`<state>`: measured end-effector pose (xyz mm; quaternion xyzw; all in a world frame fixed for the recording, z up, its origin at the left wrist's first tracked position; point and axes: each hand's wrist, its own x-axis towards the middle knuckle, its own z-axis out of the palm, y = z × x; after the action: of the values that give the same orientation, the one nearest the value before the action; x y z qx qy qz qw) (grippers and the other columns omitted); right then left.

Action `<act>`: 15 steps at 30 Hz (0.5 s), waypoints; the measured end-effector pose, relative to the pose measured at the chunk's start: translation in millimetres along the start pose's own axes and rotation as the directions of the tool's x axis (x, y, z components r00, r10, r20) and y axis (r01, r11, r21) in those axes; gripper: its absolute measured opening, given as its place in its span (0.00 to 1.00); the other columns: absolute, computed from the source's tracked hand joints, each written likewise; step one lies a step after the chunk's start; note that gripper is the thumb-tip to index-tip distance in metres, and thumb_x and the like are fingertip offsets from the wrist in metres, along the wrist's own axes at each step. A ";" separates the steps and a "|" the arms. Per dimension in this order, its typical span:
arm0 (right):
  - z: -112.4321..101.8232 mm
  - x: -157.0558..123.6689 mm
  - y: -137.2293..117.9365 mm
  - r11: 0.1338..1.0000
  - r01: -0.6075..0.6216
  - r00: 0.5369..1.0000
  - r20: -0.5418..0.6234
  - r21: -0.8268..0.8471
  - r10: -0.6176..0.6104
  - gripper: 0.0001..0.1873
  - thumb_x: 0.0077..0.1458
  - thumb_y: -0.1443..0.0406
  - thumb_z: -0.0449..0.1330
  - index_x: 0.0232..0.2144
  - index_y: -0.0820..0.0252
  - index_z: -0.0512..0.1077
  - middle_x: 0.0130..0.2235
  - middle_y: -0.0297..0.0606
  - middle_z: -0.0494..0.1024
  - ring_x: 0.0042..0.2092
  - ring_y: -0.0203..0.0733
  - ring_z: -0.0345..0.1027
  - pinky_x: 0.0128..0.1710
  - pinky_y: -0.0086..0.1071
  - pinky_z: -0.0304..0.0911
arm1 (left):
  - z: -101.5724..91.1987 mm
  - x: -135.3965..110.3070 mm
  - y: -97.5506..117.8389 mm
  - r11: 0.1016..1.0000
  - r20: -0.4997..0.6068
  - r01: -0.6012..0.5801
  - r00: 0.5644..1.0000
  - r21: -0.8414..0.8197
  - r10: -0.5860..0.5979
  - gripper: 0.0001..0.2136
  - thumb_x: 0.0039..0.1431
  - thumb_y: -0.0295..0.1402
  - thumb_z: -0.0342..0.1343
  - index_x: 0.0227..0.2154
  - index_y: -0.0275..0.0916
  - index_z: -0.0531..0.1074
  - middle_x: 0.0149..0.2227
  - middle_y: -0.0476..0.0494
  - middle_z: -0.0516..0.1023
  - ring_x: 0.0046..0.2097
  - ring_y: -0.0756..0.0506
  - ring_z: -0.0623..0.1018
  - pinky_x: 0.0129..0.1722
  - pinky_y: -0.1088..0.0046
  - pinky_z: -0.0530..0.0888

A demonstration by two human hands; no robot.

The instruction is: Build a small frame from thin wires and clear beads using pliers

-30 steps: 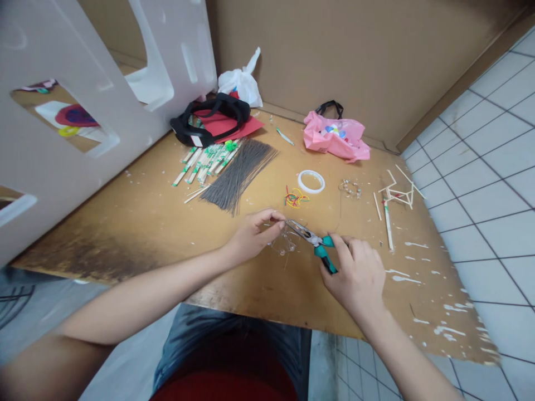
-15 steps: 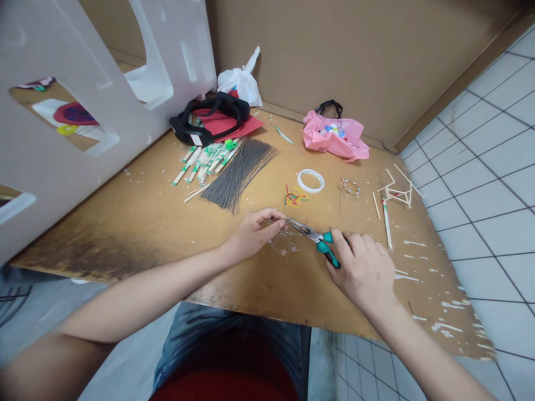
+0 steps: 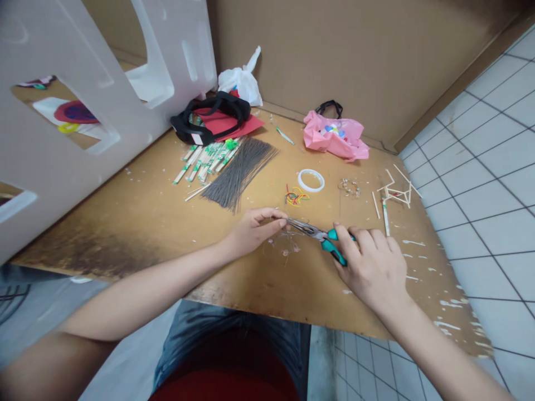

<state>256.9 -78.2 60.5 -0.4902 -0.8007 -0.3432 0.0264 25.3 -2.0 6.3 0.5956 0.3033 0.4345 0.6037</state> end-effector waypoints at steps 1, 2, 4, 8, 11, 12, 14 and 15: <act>-0.6 -0.3 1.4 1.000 0.002 1.000 0.008 -0.001 -0.002 0.20 0.54 0.59 0.57 0.49 0.59 0.68 0.36 0.42 0.75 0.36 0.46 0.63 0.31 0.37 0.50 | -0.2 -0.6 0.7 1.000 0.005 -0.008 1.000 0.005 0.008 0.09 0.54 0.37 0.54 0.27 0.35 0.72 0.25 0.49 0.73 0.22 0.55 0.66 0.23 0.79 0.66; -1.0 -0.6 2.6 1.000 0.003 1.000 0.013 -0.003 -0.003 0.21 0.54 0.59 0.57 0.49 0.59 0.68 0.36 0.42 0.75 0.36 0.47 0.63 0.31 0.38 0.50 | -0.3 -1.1 1.2 1.000 0.010 -0.017 1.000 0.008 0.017 0.10 0.54 0.37 0.54 0.27 0.35 0.72 0.25 0.49 0.73 0.22 0.55 0.66 0.23 0.79 0.66; -1.5 -0.6 4.1 1.000 0.002 1.000 0.022 -0.003 -0.002 0.21 0.53 0.60 0.56 0.50 0.59 0.67 0.35 0.42 0.75 0.36 0.47 0.63 0.31 0.38 0.50 | -0.7 -1.7 1.6 0.999 0.017 -0.032 0.999 0.008 0.032 0.10 0.55 0.37 0.53 0.28 0.35 0.72 0.26 0.48 0.74 0.22 0.55 0.66 0.23 0.79 0.66; -4.8 2.1 5.8 1.000 0.007 1.000 0.019 -0.005 -0.007 0.23 0.53 0.58 0.56 0.51 0.59 0.66 0.36 0.43 0.75 0.35 0.47 0.62 0.31 0.38 0.50 | -1.6 -1.6 0.9 0.998 0.024 -0.049 0.999 0.036 0.048 0.10 0.56 0.37 0.52 0.28 0.35 0.73 0.27 0.48 0.75 0.24 0.55 0.67 0.25 0.78 0.66; -9.6 5.1 7.8 0.999 0.032 0.999 0.044 -0.038 -0.030 0.22 0.54 0.58 0.56 0.51 0.59 0.66 0.38 0.44 0.75 0.36 0.48 0.63 0.32 0.39 0.50 | -1.9 -1.3 0.4 0.995 0.005 -0.074 0.997 0.071 0.074 0.10 0.55 0.36 0.53 0.27 0.35 0.73 0.27 0.47 0.75 0.27 0.53 0.70 0.28 0.77 0.66; -10.9 5.9 8.5 0.998 0.037 0.998 0.054 -0.048 -0.035 0.22 0.54 0.58 0.55 0.50 0.58 0.66 0.38 0.44 0.75 0.36 0.48 0.63 0.32 0.39 0.50 | -1.8 -1.2 0.2 0.994 0.000 -0.077 0.997 0.073 0.077 0.10 0.55 0.36 0.53 0.27 0.35 0.73 0.27 0.47 0.76 0.28 0.52 0.70 0.28 0.77 0.66; -12.3 6.9 9.1 0.998 0.040 0.998 0.060 -0.052 -0.037 0.21 0.54 0.58 0.55 0.50 0.59 0.66 0.38 0.44 0.75 0.36 0.48 0.63 0.32 0.39 0.50 | -1.5 -0.9 -0.1 0.995 -0.003 -0.074 0.997 0.060 0.075 0.09 0.55 0.36 0.53 0.28 0.35 0.73 0.28 0.47 0.75 0.28 0.53 0.70 0.29 0.76 0.66; -12.2 7.1 8.9 0.998 0.039 0.998 0.054 -0.044 -0.036 0.21 0.54 0.58 0.55 0.49 0.59 0.67 0.37 0.43 0.75 0.36 0.48 0.63 0.32 0.39 0.50 | -1.4 -0.6 -0.4 0.996 0.001 -0.070 0.998 0.046 0.070 0.10 0.55 0.36 0.53 0.27 0.35 0.73 0.27 0.47 0.75 0.28 0.53 0.69 0.29 0.76 0.66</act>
<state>256.8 -77.3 77.1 -0.4846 -0.8023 -0.3483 -0.0124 23.9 -1.9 5.6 0.6196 0.2923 0.4487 0.5739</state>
